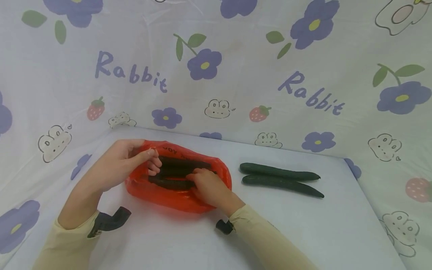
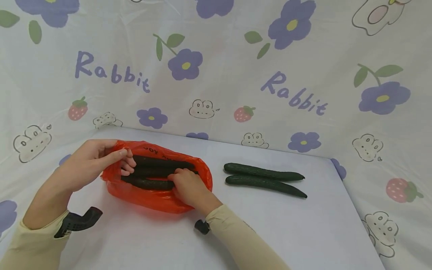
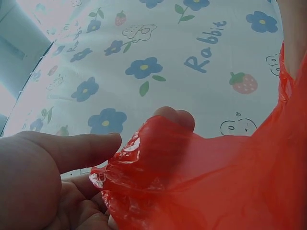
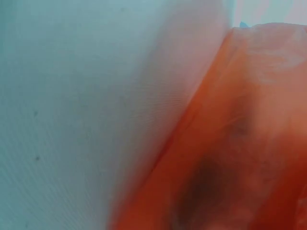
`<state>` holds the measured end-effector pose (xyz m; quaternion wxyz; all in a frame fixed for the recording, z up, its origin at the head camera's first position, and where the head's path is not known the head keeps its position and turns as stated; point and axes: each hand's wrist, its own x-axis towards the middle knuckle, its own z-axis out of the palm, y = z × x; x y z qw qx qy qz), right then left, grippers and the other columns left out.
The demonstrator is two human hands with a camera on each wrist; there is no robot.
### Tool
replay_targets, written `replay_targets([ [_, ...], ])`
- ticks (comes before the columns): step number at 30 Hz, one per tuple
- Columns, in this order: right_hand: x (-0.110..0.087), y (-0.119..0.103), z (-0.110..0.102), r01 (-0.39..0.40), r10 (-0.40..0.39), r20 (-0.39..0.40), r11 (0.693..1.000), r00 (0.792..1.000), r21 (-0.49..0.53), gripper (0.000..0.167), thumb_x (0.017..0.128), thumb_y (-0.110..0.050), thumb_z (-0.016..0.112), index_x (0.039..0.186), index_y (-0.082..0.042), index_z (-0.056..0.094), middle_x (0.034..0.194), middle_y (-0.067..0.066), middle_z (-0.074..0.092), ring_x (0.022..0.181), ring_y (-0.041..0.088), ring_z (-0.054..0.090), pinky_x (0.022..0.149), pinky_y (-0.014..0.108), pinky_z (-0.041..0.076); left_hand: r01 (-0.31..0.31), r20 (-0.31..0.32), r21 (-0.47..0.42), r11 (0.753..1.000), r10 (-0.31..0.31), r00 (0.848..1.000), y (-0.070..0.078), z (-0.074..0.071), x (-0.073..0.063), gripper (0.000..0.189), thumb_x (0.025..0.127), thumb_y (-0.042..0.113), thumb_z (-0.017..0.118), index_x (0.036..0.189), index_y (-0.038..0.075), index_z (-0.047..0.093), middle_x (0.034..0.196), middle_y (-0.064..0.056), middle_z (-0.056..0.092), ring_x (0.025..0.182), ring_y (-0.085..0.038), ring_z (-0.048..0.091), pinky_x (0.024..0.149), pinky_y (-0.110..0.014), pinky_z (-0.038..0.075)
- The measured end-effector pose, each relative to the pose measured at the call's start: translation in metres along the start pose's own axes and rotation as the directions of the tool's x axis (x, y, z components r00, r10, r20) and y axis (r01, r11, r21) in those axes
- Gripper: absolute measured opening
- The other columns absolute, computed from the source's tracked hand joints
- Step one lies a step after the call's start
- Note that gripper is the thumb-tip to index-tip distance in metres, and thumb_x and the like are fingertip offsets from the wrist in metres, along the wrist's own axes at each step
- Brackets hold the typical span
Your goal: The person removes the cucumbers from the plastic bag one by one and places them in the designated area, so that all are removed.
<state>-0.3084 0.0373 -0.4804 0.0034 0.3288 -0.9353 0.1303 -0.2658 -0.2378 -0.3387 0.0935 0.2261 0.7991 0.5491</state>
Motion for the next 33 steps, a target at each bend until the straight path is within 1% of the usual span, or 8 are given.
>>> replay_targets([
  [6,-0.001,-0.001,0.002,0.019,-0.019,-0.015,1.000,1.000,-0.005,0.018,0.101,-0.009,0.075,0.116,-0.018,0.077,0.091,-0.006,0.069,0.090,0.014,0.064,0.086,0.030,0.060,-0.003,0.002,-0.005,1.000,0.003,1.000,0.002,0.001,0.000,0.021,0.111,0.012,0.064,0.115,-0.009,0.067,0.099,-0.018,0.076,0.089,-0.030,0.076,0.085,-0.033,0.065],
  [10,-0.001,-0.001,0.005,0.031,-0.032,-0.028,0.998,0.999,-0.056,0.015,0.101,-0.009,0.075,0.112,-0.018,0.077,0.089,-0.007,0.068,0.088,0.015,0.063,0.083,0.031,0.060,-0.003,0.001,-0.009,1.000,0.003,1.000,0.002,0.001,0.000,0.022,0.111,0.012,0.064,0.115,-0.009,0.067,0.099,-0.018,0.076,0.089,-0.031,0.076,0.085,-0.033,0.065],
  [16,-0.003,-0.007,0.002,0.008,-0.015,-0.040,0.986,0.999,-0.168,0.019,0.100,-0.013,0.080,0.118,-0.020,0.079,0.097,-0.004,0.073,0.093,0.017,0.065,0.081,0.035,0.062,-0.005,-0.002,0.001,1.000,0.005,1.000,0.003,0.000,-0.001,0.021,0.111,0.012,0.064,0.115,-0.008,0.067,0.099,-0.018,0.076,0.089,-0.031,0.076,0.085,-0.033,0.065],
  [22,-0.001,-0.015,-0.006,-0.014,-0.006,-0.077,0.967,0.997,-0.254,0.024,0.098,-0.015,0.082,0.121,-0.019,0.079,0.106,-0.001,0.076,0.096,0.018,0.065,0.076,0.035,0.064,-0.010,-0.001,0.009,1.000,0.010,1.000,0.003,-0.001,-0.001,0.022,0.111,0.013,0.063,0.116,-0.008,0.067,0.101,-0.017,0.076,0.089,-0.031,0.077,0.085,-0.033,0.065],
  [24,-0.001,-0.017,-0.009,-0.014,-0.010,-0.089,0.964,0.996,-0.266,0.026,0.097,-0.015,0.083,0.123,-0.019,0.079,0.109,-0.001,0.076,0.099,0.019,0.065,0.077,0.034,0.064,-0.010,-0.001,0.010,1.000,0.010,1.000,0.003,-0.001,-0.001,0.022,0.112,0.013,0.063,0.116,-0.008,0.067,0.101,-0.017,0.076,0.089,-0.030,0.077,0.085,-0.033,0.065],
  [27,-0.001,-0.018,-0.014,-0.009,-0.023,-0.108,0.960,0.994,-0.280,0.032,0.097,-0.015,0.084,0.128,-0.019,0.078,0.114,-0.001,0.077,0.104,0.019,0.065,0.083,0.033,0.063,-0.015,-0.003,0.015,1.000,0.015,1.000,0.003,-0.001,-0.001,0.022,0.112,0.013,0.063,0.115,-0.008,0.068,0.101,-0.017,0.076,0.089,-0.030,0.077,0.085,-0.033,0.065],
  [31,-0.001,-0.019,-0.020,-0.003,-0.030,-0.117,0.962,0.993,-0.273,0.041,0.096,-0.015,0.085,0.136,-0.018,0.076,0.120,-0.001,0.077,0.110,0.020,0.065,0.091,0.031,0.062,-0.019,-0.007,0.020,1.000,0.019,1.000,0.003,-0.002,-0.001,0.020,0.112,0.013,0.063,0.114,-0.006,0.069,0.102,-0.017,0.076,0.090,-0.030,0.077,0.085,-0.033,0.065],
  [33,-0.002,-0.019,-0.024,-0.005,-0.029,-0.121,0.963,0.992,-0.270,0.041,0.096,-0.015,0.085,0.136,-0.018,0.076,0.121,0.000,0.077,0.112,0.020,0.065,0.092,0.031,0.061,-0.019,-0.007,0.018,1.000,0.019,1.000,0.003,-0.002,-0.002,0.020,0.112,0.013,0.063,0.114,-0.007,0.069,0.102,-0.017,0.076,0.090,-0.030,0.077,0.085,-0.033,0.065],
])
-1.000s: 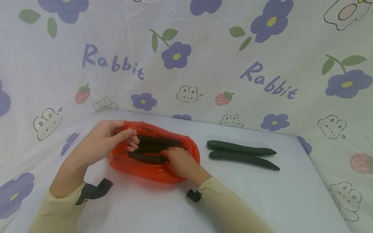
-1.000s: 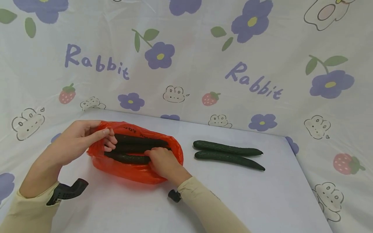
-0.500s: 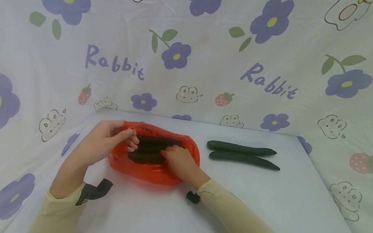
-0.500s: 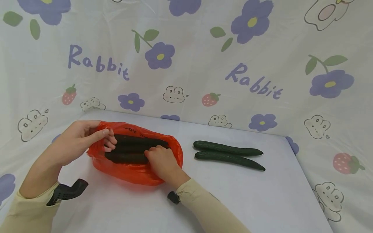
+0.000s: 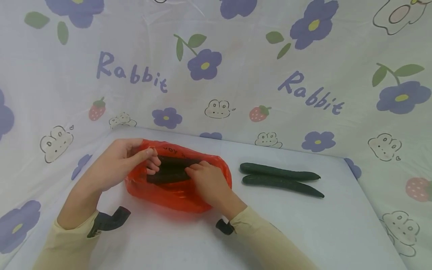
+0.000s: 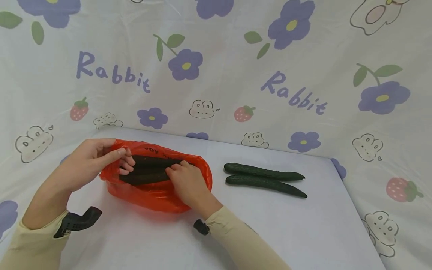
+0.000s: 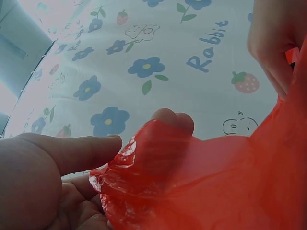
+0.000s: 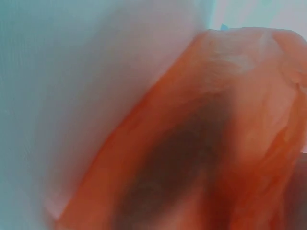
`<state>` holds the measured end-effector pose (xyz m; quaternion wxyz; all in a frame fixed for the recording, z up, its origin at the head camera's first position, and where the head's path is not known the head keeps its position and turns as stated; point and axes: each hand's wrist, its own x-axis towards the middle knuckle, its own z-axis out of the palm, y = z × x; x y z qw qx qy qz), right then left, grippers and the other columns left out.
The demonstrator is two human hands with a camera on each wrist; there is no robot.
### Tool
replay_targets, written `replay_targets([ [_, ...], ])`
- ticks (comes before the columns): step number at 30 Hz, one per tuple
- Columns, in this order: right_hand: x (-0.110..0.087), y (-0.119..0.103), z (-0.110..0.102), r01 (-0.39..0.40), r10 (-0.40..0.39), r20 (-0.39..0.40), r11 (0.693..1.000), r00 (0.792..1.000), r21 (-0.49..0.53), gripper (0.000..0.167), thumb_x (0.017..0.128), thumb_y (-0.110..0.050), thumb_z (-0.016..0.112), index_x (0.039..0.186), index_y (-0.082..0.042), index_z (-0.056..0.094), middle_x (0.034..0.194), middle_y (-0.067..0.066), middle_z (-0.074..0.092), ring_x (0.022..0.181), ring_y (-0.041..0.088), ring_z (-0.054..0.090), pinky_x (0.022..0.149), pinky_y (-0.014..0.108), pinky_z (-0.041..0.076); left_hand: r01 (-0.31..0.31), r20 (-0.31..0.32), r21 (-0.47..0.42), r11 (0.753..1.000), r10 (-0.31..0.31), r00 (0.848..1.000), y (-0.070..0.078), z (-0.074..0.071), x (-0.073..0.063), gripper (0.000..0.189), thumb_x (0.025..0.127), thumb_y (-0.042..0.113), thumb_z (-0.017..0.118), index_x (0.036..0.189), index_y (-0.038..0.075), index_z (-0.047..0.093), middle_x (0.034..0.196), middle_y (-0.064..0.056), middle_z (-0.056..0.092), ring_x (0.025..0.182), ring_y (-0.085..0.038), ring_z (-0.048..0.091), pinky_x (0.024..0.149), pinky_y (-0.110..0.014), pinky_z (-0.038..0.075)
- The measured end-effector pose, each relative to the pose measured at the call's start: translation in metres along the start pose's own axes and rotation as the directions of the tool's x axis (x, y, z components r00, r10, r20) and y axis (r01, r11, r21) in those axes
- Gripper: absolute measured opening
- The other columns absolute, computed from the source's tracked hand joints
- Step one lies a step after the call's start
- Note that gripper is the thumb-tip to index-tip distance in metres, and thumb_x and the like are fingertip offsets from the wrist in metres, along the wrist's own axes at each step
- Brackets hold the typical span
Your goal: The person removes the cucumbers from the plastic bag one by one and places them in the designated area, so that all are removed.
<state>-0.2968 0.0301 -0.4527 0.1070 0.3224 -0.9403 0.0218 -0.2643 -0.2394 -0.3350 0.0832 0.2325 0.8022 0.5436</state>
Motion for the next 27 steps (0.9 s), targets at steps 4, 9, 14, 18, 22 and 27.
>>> replay_targets([
  [4,-0.001,0.002,-0.010,0.001,-0.001,-0.033,1.000,0.999,0.000,0.041,0.096,-0.015,0.085,0.136,-0.016,0.077,0.122,0.001,0.077,0.115,0.021,0.065,0.097,0.034,0.061,0.004,-0.002,-0.009,1.000,-0.004,1.000,0.000,-0.001,0.000,0.022,0.112,0.013,0.063,0.115,-0.008,0.068,0.102,-0.018,0.076,0.090,-0.030,0.077,0.084,-0.033,0.065],
  [9,-0.001,0.005,-0.026,-0.033,0.035,-0.057,0.999,0.998,0.034,0.042,0.096,-0.013,0.084,0.138,-0.017,0.076,0.124,0.001,0.077,0.118,0.022,0.067,0.101,0.038,0.060,0.004,-0.004,-0.010,1.000,-0.004,1.000,0.001,-0.001,-0.001,0.021,0.112,0.013,0.063,0.114,-0.007,0.069,0.102,-0.018,0.076,0.091,-0.032,0.077,0.084,-0.034,0.065],
  [14,-0.006,0.012,-0.044,-0.066,0.072,-0.061,0.994,0.996,0.088,0.042,0.098,-0.010,0.081,0.139,-0.017,0.075,0.123,0.001,0.077,0.117,0.022,0.067,0.099,0.039,0.061,0.002,-0.012,-0.005,1.000,-0.002,1.000,0.002,-0.001,-0.002,0.020,0.111,0.011,0.063,0.116,-0.007,0.069,0.102,-0.018,0.075,0.093,-0.033,0.077,0.085,-0.033,0.065],
  [18,-0.015,0.022,-0.054,-0.074,0.085,-0.095,0.991,0.992,0.112,0.041,0.099,-0.009,0.080,0.139,-0.017,0.075,0.125,0.001,0.077,0.121,0.022,0.066,0.100,0.039,0.061,-0.002,-0.020,-0.012,1.000,0.002,1.000,0.004,-0.002,-0.003,0.019,0.111,0.010,0.063,0.117,-0.007,0.069,0.103,-0.019,0.075,0.095,-0.035,0.077,0.085,-0.034,0.065],
  [22,-0.026,0.034,-0.056,-0.076,0.098,-0.142,0.986,0.985,0.150,0.042,0.097,-0.007,0.082,0.138,-0.016,0.075,0.125,0.001,0.077,0.123,0.022,0.066,0.101,0.039,0.060,-0.008,-0.026,-0.012,1.000,0.008,1.000,0.004,-0.003,-0.003,0.019,0.111,0.010,0.063,0.118,-0.007,0.069,0.104,-0.019,0.075,0.096,-0.036,0.077,0.085,-0.034,0.065],
  [27,-0.038,0.045,-0.059,-0.073,0.105,-0.171,0.980,0.980,0.183,0.044,0.095,-0.003,0.083,0.137,-0.015,0.076,0.123,0.002,0.077,0.122,0.023,0.066,0.100,0.040,0.060,-0.004,-0.035,-0.018,1.000,0.003,0.999,0.005,-0.004,-0.004,0.019,0.111,0.010,0.063,0.119,-0.007,0.069,0.104,-0.020,0.075,0.094,-0.031,0.078,0.085,-0.034,0.065],
])
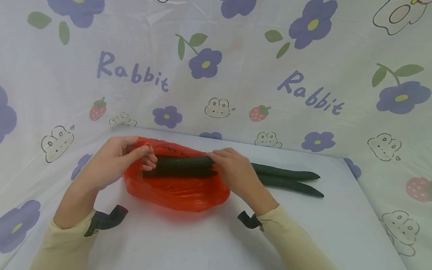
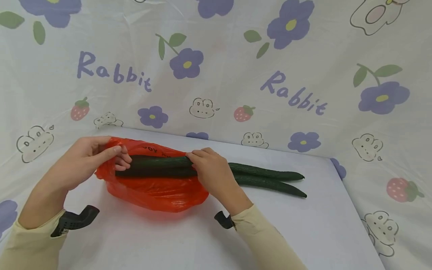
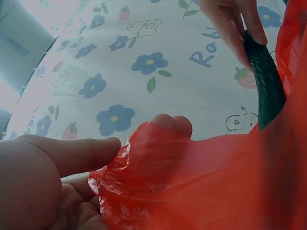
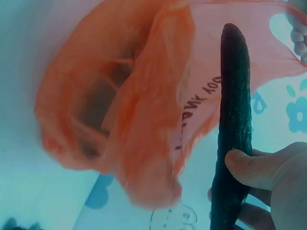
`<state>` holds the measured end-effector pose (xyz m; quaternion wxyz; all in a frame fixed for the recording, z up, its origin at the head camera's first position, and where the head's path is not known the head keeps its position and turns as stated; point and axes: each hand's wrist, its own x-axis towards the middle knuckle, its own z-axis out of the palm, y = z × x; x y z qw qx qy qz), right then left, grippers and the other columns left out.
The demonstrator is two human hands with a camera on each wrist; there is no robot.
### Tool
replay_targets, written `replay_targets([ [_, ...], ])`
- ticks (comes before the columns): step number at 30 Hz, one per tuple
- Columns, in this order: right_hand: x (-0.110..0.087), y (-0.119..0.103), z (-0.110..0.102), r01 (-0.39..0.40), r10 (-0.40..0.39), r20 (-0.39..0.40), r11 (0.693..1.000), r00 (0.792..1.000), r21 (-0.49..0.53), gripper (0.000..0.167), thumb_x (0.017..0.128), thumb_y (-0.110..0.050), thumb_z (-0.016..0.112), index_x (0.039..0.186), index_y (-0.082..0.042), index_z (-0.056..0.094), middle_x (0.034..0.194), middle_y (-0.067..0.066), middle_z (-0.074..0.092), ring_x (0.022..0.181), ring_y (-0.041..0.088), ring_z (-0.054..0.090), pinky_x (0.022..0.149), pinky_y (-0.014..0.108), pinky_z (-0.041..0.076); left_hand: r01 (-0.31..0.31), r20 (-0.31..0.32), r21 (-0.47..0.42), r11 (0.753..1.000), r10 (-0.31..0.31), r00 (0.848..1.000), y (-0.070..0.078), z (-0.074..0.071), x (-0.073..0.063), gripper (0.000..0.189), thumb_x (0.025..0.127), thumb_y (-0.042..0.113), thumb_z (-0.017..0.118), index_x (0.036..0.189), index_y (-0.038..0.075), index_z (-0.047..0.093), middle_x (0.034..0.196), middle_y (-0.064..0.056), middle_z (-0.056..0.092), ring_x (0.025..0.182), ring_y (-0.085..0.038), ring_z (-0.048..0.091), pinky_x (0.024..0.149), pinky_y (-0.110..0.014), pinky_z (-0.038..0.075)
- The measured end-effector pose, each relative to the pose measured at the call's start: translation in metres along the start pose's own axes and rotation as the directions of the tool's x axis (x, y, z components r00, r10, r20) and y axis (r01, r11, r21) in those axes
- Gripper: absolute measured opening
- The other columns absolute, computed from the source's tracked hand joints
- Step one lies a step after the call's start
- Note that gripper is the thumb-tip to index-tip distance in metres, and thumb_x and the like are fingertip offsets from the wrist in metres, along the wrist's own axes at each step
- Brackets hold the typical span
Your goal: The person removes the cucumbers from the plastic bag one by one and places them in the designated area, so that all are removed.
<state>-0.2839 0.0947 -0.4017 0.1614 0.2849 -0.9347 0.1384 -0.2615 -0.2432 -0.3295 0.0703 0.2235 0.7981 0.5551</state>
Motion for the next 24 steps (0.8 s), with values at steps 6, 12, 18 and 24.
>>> replay_targets([
  [6,-0.012,0.011,-0.010,-0.018,0.019,-0.028,0.999,0.999,0.029,0.048,0.094,-0.001,0.084,0.139,-0.014,0.075,0.125,0.004,0.077,0.123,0.025,0.067,0.100,0.044,0.061,0.005,0.013,-0.006,1.000,-0.005,1.000,-0.001,0.001,0.001,0.019,0.111,0.010,0.063,0.119,-0.007,0.068,0.104,-0.020,0.075,0.095,-0.034,0.077,0.086,-0.034,0.065],
  [12,-0.025,0.026,-0.015,0.008,-0.002,-0.092,0.998,0.996,0.070,0.048,0.094,0.000,0.083,0.140,-0.011,0.074,0.125,0.006,0.077,0.123,0.026,0.068,0.099,0.045,0.061,0.007,0.006,-0.006,1.000,-0.007,1.000,-0.001,0.000,0.001,0.022,0.111,0.009,0.063,0.120,-0.010,0.067,0.104,-0.020,0.075,0.097,-0.040,0.076,0.086,-0.033,0.065],
  [18,-0.038,0.040,-0.020,-0.011,0.020,-0.095,0.996,0.995,0.093,0.048,0.096,0.001,0.081,0.141,-0.011,0.073,0.126,0.006,0.076,0.123,0.028,0.066,0.097,0.048,0.062,0.000,0.009,-0.016,1.000,0.000,1.000,-0.001,0.000,0.001,0.022,0.111,0.009,0.063,0.119,-0.011,0.067,0.103,-0.021,0.075,0.096,-0.036,0.077,0.086,-0.034,0.065],
  [24,-0.052,0.055,-0.026,-0.009,0.020,-0.119,0.996,0.993,0.092,0.047,0.095,-0.001,0.082,0.141,-0.010,0.073,0.126,0.006,0.076,0.124,0.029,0.066,0.102,0.049,0.059,0.006,0.009,-0.021,1.000,-0.006,1.000,0.000,0.000,0.001,0.020,0.111,0.009,0.062,0.117,-0.009,0.068,0.103,-0.021,0.075,0.097,-0.038,0.077,0.086,-0.034,0.065],
])
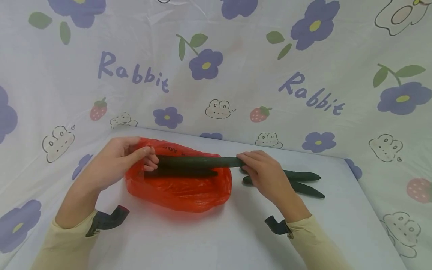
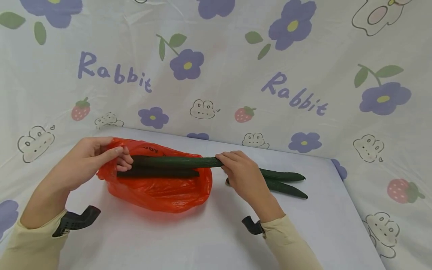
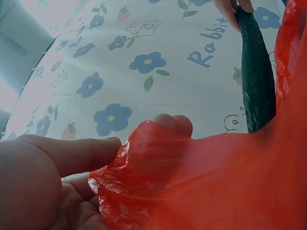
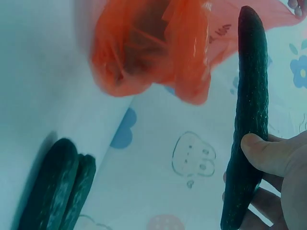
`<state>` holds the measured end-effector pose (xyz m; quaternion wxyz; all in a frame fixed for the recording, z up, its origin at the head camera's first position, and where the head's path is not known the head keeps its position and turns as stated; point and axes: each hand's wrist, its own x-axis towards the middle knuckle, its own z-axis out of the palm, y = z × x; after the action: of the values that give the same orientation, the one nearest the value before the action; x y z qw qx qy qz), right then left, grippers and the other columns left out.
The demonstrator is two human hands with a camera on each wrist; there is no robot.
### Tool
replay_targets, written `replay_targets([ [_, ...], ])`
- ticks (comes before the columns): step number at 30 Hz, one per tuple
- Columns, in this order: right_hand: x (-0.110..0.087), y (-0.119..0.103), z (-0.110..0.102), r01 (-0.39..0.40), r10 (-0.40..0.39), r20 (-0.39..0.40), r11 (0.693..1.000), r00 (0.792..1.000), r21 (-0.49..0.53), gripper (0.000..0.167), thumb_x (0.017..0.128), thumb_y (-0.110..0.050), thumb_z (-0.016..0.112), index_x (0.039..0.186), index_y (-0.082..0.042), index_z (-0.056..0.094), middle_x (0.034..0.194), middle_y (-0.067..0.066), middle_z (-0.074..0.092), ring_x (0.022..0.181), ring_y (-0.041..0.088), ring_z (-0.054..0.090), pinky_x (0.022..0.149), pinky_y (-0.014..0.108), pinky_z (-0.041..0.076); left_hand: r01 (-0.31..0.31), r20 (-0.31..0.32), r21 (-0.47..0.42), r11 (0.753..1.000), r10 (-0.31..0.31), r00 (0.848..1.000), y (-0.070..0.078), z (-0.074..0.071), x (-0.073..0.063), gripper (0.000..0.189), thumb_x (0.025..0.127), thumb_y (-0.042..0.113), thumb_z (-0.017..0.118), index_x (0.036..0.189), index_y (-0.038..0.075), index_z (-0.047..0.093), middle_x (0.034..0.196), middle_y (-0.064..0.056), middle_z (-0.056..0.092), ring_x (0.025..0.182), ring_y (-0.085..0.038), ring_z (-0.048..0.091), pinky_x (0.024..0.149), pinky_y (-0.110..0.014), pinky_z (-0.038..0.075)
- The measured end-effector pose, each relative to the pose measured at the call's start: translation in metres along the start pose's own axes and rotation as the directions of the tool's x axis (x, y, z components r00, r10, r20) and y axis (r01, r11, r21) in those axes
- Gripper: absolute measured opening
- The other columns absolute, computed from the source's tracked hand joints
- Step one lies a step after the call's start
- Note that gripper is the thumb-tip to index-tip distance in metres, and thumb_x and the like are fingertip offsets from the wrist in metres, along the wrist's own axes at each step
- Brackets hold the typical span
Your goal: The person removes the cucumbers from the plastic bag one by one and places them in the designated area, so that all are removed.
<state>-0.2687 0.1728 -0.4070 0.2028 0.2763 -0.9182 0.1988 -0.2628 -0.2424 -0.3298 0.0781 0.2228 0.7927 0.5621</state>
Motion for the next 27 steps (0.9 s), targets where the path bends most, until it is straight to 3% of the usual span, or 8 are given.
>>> replay_targets([
  [9,-0.020,0.013,-0.009,0.018,-0.019,-0.070,1.000,0.997,-0.018,0.049,0.092,0.003,0.085,0.138,-0.008,0.074,0.128,0.008,0.076,0.124,0.030,0.068,0.103,0.052,0.058,0.001,-0.006,0.033,0.999,0.000,1.000,-0.001,0.000,-0.001,0.020,0.112,0.010,0.062,0.117,-0.007,0.069,0.103,-0.019,0.076,0.094,-0.030,0.078,0.086,-0.033,0.064],
  [19,-0.037,0.031,-0.016,0.065,-0.068,-0.144,0.997,0.987,-0.029,0.051,0.087,0.008,0.087,0.135,-0.007,0.076,0.128,0.007,0.076,0.122,0.029,0.069,0.101,0.048,0.059,-0.013,-0.003,0.014,1.000,0.013,1.000,-0.003,0.000,0.000,0.019,0.111,0.009,0.062,0.116,-0.008,0.069,0.102,-0.020,0.075,0.094,-0.033,0.077,0.086,-0.034,0.065],
  [22,-0.042,0.037,-0.020,0.079,-0.084,-0.169,0.996,0.982,-0.035,0.052,0.085,0.010,0.087,0.133,-0.006,0.076,0.128,0.007,0.076,0.122,0.029,0.069,0.105,0.038,0.056,-0.015,-0.003,0.020,1.000,0.015,1.000,-0.002,0.000,-0.001,0.019,0.111,0.010,0.062,0.116,-0.008,0.069,0.103,-0.019,0.075,0.095,-0.034,0.077,0.086,-0.034,0.065],
  [27,-0.050,0.046,-0.027,0.114,-0.114,-0.205,0.993,0.972,-0.014,0.054,0.081,0.016,0.086,0.131,-0.004,0.077,0.126,0.009,0.077,0.120,0.031,0.070,0.113,0.015,0.041,-0.015,-0.008,0.031,0.999,0.015,1.000,-0.001,-0.001,-0.001,0.019,0.111,0.010,0.063,0.116,-0.007,0.070,0.102,-0.018,0.076,0.096,-0.037,0.077,0.087,-0.033,0.064],
])
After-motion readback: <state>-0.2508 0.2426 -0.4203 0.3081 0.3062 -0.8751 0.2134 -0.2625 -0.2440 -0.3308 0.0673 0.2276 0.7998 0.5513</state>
